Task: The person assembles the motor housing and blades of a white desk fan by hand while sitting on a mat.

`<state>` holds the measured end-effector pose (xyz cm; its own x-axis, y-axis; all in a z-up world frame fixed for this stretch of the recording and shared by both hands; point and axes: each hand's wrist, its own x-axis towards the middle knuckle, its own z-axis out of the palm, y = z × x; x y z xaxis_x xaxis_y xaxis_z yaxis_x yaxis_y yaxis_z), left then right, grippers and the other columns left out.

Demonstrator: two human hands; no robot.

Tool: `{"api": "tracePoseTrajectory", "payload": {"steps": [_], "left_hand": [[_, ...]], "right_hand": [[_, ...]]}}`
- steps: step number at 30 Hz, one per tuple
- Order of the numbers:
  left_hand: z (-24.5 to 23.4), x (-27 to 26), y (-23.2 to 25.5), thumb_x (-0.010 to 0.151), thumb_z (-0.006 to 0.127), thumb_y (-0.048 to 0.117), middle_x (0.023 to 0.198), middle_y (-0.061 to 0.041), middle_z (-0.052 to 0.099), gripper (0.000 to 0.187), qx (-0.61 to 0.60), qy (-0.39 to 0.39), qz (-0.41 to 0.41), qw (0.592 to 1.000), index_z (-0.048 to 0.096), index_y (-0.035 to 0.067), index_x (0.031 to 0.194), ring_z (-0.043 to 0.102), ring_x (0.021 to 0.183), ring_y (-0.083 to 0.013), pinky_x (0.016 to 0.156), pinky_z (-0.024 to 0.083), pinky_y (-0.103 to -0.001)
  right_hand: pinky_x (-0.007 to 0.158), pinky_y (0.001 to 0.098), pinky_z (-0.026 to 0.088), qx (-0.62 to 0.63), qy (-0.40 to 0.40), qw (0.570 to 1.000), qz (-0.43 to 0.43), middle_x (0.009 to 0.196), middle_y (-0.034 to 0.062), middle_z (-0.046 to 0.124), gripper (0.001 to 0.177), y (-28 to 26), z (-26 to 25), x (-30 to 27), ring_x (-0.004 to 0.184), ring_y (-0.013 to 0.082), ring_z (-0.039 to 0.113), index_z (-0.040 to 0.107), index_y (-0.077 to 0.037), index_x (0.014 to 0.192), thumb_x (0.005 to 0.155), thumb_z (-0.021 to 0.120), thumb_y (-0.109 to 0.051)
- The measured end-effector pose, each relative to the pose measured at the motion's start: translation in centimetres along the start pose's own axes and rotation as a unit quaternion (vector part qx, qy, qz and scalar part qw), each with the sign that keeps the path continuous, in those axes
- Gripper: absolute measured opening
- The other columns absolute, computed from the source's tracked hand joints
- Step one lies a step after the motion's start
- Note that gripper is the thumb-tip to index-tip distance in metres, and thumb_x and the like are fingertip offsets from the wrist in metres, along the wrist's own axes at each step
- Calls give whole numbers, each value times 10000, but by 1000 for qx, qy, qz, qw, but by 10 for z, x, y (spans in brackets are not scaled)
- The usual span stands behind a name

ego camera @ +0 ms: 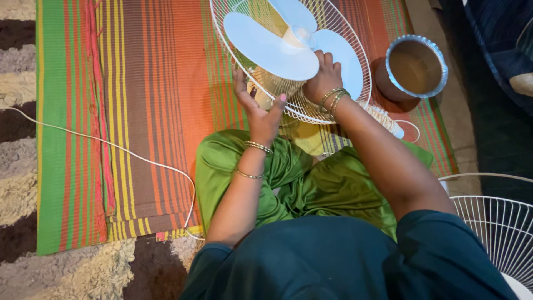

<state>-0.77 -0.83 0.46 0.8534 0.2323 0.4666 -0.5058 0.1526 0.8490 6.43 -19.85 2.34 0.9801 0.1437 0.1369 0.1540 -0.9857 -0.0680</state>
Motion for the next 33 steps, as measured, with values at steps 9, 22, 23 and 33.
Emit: {"api": "tracePoseTrajectory", "payload": {"steps": [9,22,23,33], "left_hand": [[37,-16,-1,808,823,203,1704,-240,83,1062,147,36,34,988,143,47,1608,102,1627,-416,1339,152,-532],[34,18,4,753,876,257,1563,-243,221,982,197,68,32,978,260,24,1482,185,1528,-425,1272,171,-566],[29,29,3,743,878,263,1500,-211,307,917,198,81,25,976,326,29,1436,241,1500,-411,1258,211,-563],[-63,94,-42,775,767,124,1368,-168,433,309,172,153,-14,973,526,60,959,400,1378,-346,1184,295,-535]], "right_hand": [[901,535,375,-35,-64,997,22,1323,162,459,587,37,20,35,1198,376,398,579,-150,1387,804,649,-149],[951,540,383,7,-166,984,55,1377,186,371,623,30,0,45,1221,386,360,487,-224,1450,856,665,-280],[957,529,382,16,-168,985,41,1372,182,385,629,29,-5,43,1225,386,362,491,-214,1457,848,648,-214],[944,494,384,-52,-188,978,-70,1360,203,442,625,-4,-33,51,1217,368,391,559,-83,1397,778,640,-53]]}}
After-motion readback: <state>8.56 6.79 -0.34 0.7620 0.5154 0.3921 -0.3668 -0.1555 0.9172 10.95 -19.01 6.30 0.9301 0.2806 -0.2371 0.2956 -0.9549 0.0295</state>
